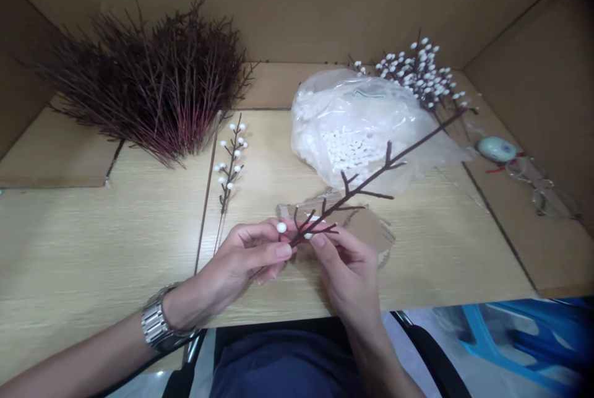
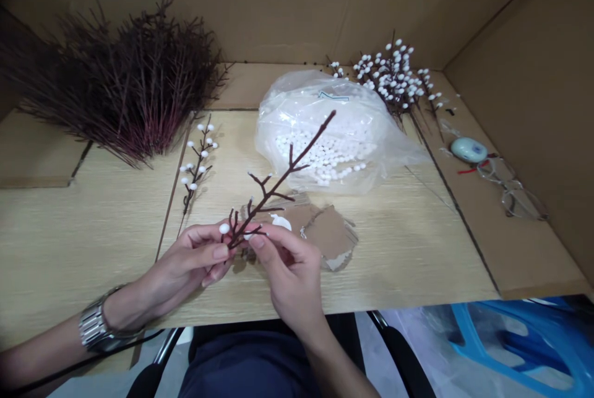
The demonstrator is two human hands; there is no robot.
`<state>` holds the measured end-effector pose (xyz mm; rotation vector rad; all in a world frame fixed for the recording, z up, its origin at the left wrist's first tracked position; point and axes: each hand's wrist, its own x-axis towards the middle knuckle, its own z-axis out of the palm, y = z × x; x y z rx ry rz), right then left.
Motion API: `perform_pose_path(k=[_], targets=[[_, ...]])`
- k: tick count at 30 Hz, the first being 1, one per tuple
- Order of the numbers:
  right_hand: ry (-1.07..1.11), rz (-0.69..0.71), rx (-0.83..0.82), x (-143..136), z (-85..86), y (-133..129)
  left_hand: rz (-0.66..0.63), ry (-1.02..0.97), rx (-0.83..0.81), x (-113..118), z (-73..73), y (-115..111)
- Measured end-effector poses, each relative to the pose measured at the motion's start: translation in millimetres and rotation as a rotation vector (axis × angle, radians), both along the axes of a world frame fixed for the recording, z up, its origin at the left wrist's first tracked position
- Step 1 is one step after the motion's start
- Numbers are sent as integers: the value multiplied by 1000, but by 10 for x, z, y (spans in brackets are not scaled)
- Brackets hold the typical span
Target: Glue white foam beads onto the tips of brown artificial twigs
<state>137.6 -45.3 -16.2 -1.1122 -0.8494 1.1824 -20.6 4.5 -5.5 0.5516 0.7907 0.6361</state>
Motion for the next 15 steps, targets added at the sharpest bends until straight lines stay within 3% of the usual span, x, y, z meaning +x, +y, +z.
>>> perform_pose_path(k=[10,15], targets=[[-55,-90,29,-82,-45,-8,8,8,17,3,-3,8],[-67,-47,40,-42,-45,-37,-21,20,17,-10,-10,8]])
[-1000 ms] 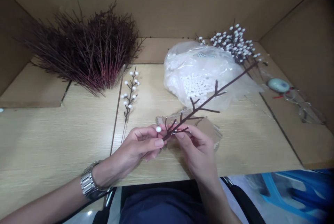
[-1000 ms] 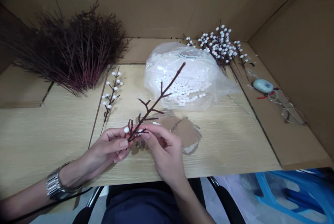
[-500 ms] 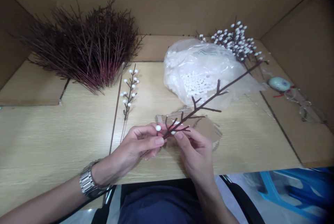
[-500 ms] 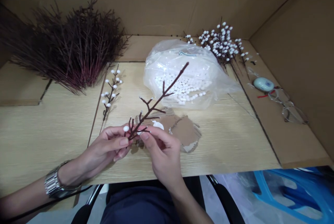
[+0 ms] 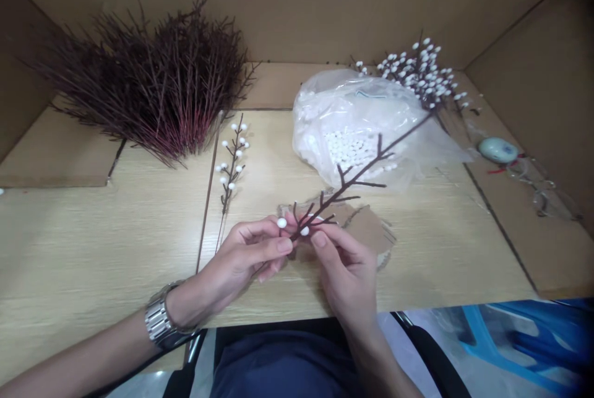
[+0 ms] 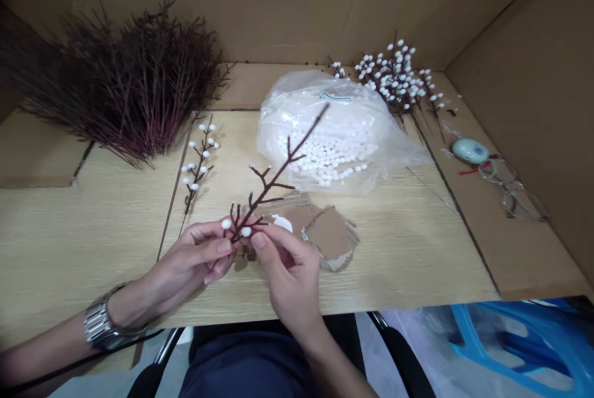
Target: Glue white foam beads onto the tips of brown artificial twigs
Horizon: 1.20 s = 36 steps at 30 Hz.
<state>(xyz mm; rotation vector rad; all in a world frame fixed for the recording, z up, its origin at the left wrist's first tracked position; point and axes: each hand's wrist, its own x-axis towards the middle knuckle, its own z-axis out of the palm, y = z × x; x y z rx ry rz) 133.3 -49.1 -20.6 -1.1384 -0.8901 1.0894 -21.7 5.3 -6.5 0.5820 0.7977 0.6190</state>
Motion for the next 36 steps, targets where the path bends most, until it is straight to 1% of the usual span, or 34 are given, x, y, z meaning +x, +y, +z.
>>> perform_pose_path(k=[2,3,6,8,9,10,11,12,14,17,19,22,26,31,34,36], targets=[[-76,-19,20,165,72,12,-8,2,3,-9,-3,-7],[-158,-57,36,293,126,41,-8,8,2,-12,-5,-10],[-540,-195,86,807,314,258,3,12,-8,-17,-18,-19],[-842,-200,97,1165,397,502,10,10,2,-17,-27,-21],[-1010,-170,71,1317,409,637,12,12,13,-17,-32,-21],[-1172,-100,22,1442,400,768,12,14,25,-18,-38,-20],[-1309,23,-61,1534,372,888,17,19,37,-19,-45,-17],[-1350,93,-92,1594,330,991,24,24,47,-21,-53,-13],[-1405,183,-131,1633,228,1131,38,37,60,-23,-70,-2],[-1452,212,-132,1591,109,1202,61,41,71,-21,-89,9],[-1485,230,-122,1563,84,1203,63,25,91,-17,-95,7],[-1527,273,-95,1550,111,1199,49,21,127,-21,-109,-5],[-1572,307,-49,1553,150,1207,48,37,103,-36,-166,-18],[-1577,336,16,1562,108,1246,56,19,131,-24,-218,-11],[-1556,329,43,1557,116,1248,66,28,120,-15,-201,-14],[-1529,295,68,1536,191,1186,72,32,109,-14,-187,-18]])
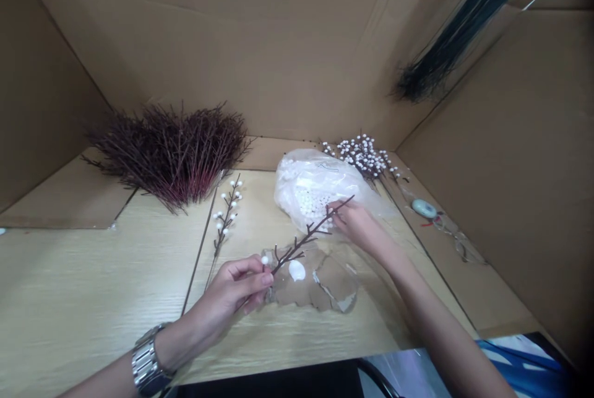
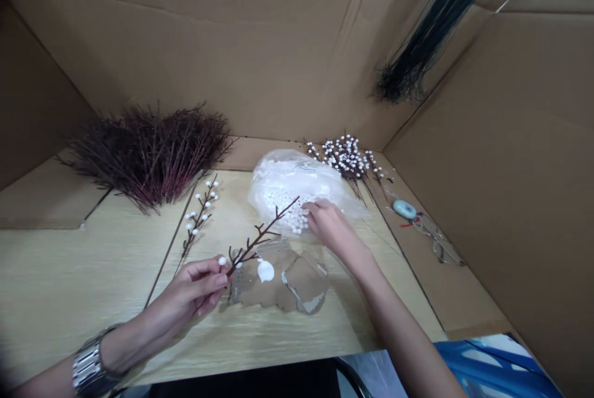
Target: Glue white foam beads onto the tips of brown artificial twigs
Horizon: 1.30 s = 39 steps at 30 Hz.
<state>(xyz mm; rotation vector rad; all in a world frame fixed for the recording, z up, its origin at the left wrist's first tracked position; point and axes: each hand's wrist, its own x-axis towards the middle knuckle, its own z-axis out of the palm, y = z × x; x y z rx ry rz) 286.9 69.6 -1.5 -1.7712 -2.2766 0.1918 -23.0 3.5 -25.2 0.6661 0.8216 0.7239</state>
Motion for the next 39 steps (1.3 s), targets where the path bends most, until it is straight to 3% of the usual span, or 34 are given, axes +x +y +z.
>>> perform_pose_path(k=[5,8,11,14,22,30,36,39], targets=[[167,-11,114,-95,445,-378,3,5,-8,-1,2,-1],[594,-68,223,-140,708,-531,-15,24,-4,5,15,1],[936,-28,229,-180,848,-517,4,39,-17,14,49,0],[1076,69,138,-235,918,-449,24,50,-52,17,76,2],[836,204,103,-398,1146,-478,-35,45,-43,-5,79,1],[832,258,133,-443,1172,-469,-55,31,-46,5,60,-14],[860,257,212,-579,1272,-479,-23,12,94,-26,142,-13],[886,230,202,-641,1275,-456,10,109,281,-97,185,-1]])
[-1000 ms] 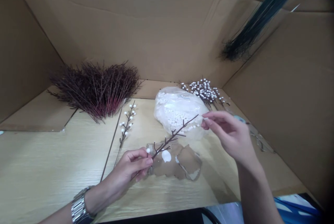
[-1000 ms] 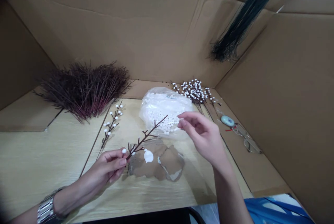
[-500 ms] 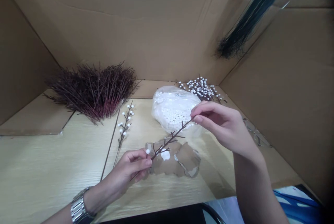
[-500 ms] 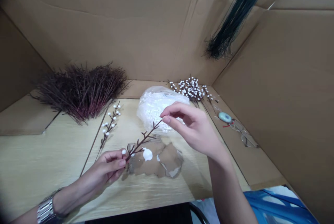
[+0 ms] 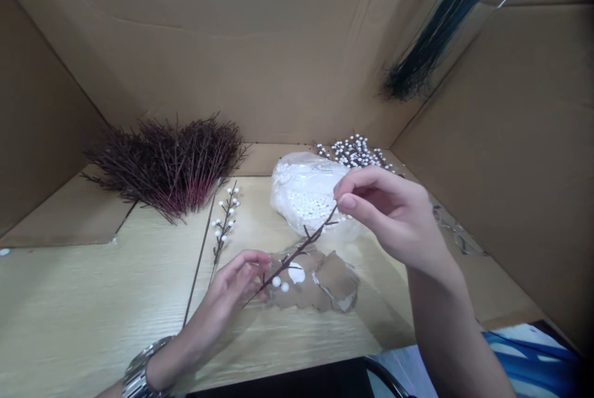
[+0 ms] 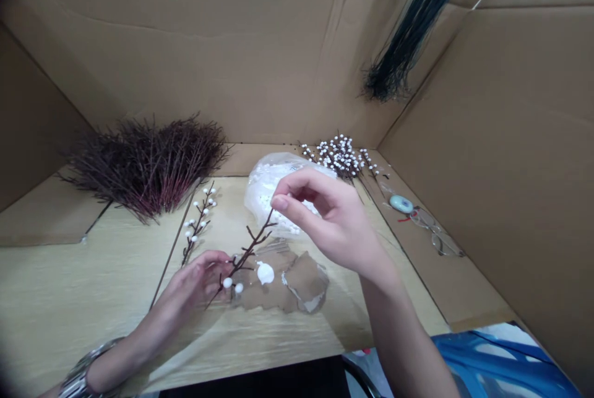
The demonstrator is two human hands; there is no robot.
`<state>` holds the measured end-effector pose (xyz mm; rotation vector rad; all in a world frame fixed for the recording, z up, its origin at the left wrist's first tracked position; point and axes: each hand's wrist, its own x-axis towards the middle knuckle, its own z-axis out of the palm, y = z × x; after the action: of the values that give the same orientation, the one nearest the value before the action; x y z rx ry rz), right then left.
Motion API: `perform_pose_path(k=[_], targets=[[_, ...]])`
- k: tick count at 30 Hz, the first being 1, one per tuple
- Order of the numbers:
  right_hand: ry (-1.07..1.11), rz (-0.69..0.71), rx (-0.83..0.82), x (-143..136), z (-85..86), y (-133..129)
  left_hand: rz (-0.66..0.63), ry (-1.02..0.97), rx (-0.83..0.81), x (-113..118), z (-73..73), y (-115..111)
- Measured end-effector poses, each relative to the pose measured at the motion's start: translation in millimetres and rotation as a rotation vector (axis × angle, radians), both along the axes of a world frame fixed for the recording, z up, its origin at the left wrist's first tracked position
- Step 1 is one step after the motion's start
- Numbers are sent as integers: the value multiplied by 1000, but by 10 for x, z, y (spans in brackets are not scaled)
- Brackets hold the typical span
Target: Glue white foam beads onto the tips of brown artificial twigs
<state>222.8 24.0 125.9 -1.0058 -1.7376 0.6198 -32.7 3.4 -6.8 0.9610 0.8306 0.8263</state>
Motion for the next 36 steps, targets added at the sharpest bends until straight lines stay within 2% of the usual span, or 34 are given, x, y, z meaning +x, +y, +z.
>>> perform_pose_path(k=[4,11,16,22,25,28,32,36], targets=[[29,13,-16,-91,-40,45,-6,96,278,-76,83,-8],[72,67,-52,-297,-57,107,41,175,418,-54,227,-47],[71,62,-81,-339,-56,139,164,226,425,-25,255,-24],[146,35,-88,-277,-102,158,175,223,397,-15,231,0],[217,-95,-49,-192,-253,36,199,231,378,-17,220,4],[285,-226,-83,-199,-539,-196,217,227,369,-11,218,5],[409,-170,-283,-464,-935,-508,193,228,375,12,246,-6],[515,-120,-327,-806,-1120,-661,180,232,389,29,283,-18]])
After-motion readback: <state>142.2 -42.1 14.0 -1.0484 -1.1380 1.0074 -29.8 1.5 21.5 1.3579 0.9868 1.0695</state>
